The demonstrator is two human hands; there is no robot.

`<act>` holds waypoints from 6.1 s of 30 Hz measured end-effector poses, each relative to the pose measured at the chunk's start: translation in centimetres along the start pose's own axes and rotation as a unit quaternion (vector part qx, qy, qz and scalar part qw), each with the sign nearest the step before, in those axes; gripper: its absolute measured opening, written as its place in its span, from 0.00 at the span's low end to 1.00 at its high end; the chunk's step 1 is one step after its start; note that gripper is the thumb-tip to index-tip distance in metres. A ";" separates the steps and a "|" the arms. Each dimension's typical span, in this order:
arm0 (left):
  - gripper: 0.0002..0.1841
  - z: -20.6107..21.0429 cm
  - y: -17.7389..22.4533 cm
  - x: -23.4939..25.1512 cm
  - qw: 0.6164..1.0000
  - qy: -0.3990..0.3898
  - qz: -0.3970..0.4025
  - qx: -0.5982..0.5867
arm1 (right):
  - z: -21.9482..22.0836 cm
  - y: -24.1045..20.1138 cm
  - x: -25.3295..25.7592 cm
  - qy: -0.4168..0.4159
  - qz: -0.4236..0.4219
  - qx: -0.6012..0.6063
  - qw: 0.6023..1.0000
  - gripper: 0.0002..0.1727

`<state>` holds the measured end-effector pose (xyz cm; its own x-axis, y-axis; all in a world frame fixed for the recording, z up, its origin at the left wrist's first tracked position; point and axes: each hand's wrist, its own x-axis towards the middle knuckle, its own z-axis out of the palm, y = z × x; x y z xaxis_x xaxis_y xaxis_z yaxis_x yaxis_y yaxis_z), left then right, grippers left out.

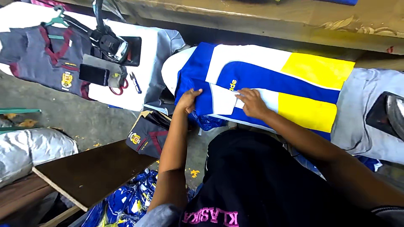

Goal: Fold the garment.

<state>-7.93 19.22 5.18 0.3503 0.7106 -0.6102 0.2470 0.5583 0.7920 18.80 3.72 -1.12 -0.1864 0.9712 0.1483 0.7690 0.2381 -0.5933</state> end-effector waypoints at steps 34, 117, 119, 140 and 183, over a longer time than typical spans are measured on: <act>0.26 3.7 -1.8 1.8 0.761 0.217 0.318 0.522 | -14.6 11.0 -20.1 0.155 0.658 0.119 0.727 0.19; 0.28 3.4 8.7 8.4 0.847 0.184 0.220 0.448 | -20.9 12.4 -18.5 0.131 0.597 0.009 0.791 0.20; 0.29 5.4 11.0 13.1 0.835 0.158 0.186 0.492 | -21.4 14.7 -17.0 0.133 0.576 -0.004 0.807 0.21; 0.20 9.0 16.8 19.9 0.838 0.039 0.075 0.539 | -22.6 21.4 -13.6 0.057 0.504 -0.074 0.859 0.16; 0.19 -1.9 -0.4 -3.4 0.793 -0.051 0.364 0.486 | -0.3 -3.1 1.2 0.053 0.126 0.285 0.949 0.12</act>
<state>-10.92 17.34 6.87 0.7782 0.6278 -0.0184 0.5084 -0.6124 0.6054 16.38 4.18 1.13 0.0447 0.9990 0.0061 0.3189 -0.0085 -0.9478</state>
